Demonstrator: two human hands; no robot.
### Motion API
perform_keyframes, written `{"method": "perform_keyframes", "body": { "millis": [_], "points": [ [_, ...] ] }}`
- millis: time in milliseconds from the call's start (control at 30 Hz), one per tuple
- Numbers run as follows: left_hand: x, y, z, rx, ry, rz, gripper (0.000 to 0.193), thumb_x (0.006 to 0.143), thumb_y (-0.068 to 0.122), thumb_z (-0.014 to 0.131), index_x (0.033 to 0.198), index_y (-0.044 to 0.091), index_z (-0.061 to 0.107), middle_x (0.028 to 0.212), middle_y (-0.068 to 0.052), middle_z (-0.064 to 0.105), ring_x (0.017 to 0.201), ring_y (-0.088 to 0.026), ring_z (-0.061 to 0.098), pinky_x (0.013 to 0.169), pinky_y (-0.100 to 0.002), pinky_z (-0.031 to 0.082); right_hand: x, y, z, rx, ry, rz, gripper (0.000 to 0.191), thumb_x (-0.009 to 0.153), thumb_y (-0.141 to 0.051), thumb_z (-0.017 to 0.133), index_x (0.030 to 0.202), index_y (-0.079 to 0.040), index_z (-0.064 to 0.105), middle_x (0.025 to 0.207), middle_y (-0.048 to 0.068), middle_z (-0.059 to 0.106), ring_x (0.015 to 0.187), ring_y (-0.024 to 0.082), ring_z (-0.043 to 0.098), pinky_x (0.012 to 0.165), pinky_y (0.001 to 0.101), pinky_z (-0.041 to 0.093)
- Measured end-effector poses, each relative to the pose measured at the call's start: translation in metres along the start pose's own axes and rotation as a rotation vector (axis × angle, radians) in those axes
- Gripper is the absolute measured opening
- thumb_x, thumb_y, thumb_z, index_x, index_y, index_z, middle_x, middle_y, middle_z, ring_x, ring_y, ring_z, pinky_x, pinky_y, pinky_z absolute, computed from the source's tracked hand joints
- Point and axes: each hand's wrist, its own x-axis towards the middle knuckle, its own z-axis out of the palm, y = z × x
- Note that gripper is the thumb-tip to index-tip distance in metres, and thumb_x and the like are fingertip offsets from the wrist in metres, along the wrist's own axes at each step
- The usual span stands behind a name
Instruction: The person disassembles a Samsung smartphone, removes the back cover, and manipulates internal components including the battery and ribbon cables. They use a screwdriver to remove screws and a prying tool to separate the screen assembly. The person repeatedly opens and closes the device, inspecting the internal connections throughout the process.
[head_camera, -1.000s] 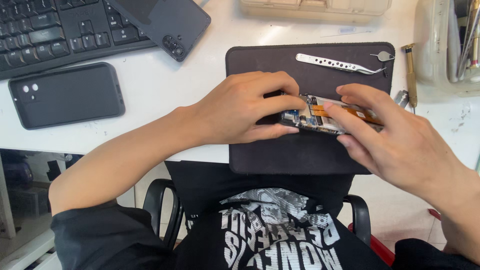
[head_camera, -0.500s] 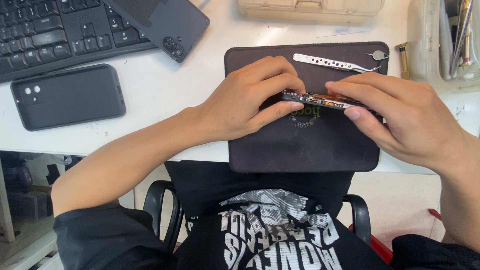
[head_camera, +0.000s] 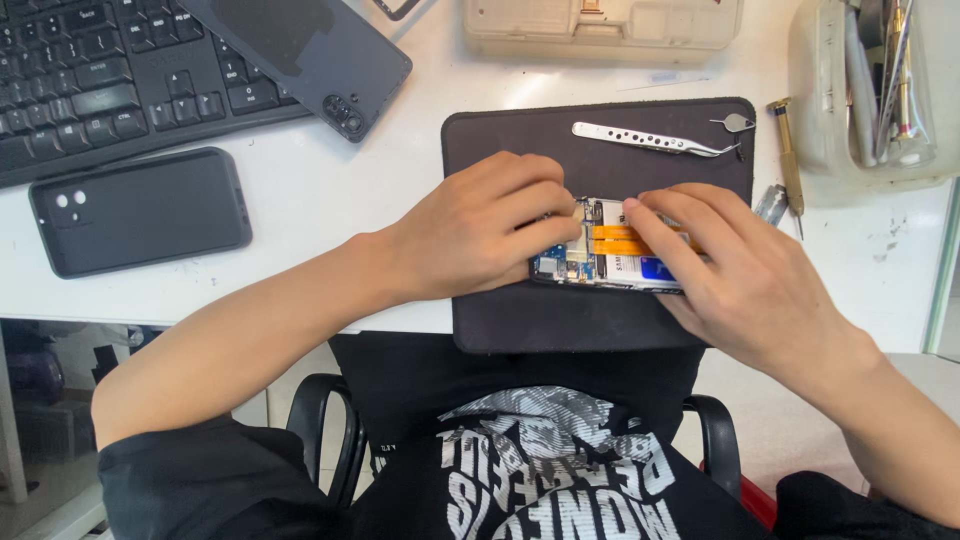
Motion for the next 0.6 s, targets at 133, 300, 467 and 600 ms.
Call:
{"method": "perform_keyframes", "body": {
  "millis": [133, 300, 467, 600],
  "points": [
    [-0.001, 0.002, 0.002, 0.156, -0.009, 0.119, 0.029, 0.087, 0.01, 0.077, 0.114, 0.004, 0.068, 0.12, -0.009, 0.064, 0.121, -0.027, 0.06, 0.1, -0.041, 0.054, -0.002, 0.004, 0.008, 0.212, -0.006, 0.019, 0.085, 0.058, -0.013, 0.086, 0.136, -0.001, 0.056, 0.136, 0.016, 0.055, 0.124, 0.034, 0.056, 0.097, 0.0416, 0.055],
    [-0.002, 0.001, 0.002, 0.116, 0.017, 0.111, 0.024, 0.09, 0.01, 0.077, 0.112, 0.004, 0.071, 0.119, -0.008, 0.063, 0.118, -0.026, 0.06, 0.099, -0.039, 0.054, -0.001, 0.013, 0.008, 0.225, -0.076, -0.003, 0.09, 0.059, -0.022, 0.088, 0.141, -0.006, 0.055, 0.138, 0.012, 0.055, 0.128, 0.033, 0.051, 0.107, 0.0453, 0.049],
    [-0.004, 0.0, 0.0, 0.135, 0.048, 0.118, 0.022, 0.092, 0.01, 0.077, 0.112, 0.005, 0.072, 0.119, -0.008, 0.063, 0.117, -0.024, 0.06, 0.099, -0.039, 0.054, 0.008, 0.017, 0.006, 0.354, -0.146, 0.044, 0.089, 0.058, -0.023, 0.088, 0.14, -0.01, 0.055, 0.129, 0.016, 0.054, 0.121, 0.035, 0.049, 0.101, 0.0483, 0.047],
    [-0.005, -0.001, 0.001, 0.142, 0.05, 0.103, 0.025, 0.091, 0.01, 0.079, 0.115, 0.005, 0.073, 0.118, -0.006, 0.063, 0.116, -0.023, 0.06, 0.099, -0.038, 0.054, 0.014, 0.022, 0.008, 0.362, -0.199, 0.057, 0.087, 0.059, -0.026, 0.089, 0.139, -0.013, 0.057, 0.124, 0.017, 0.053, 0.116, 0.034, 0.049, 0.095, 0.0478, 0.049]
  ]
}}
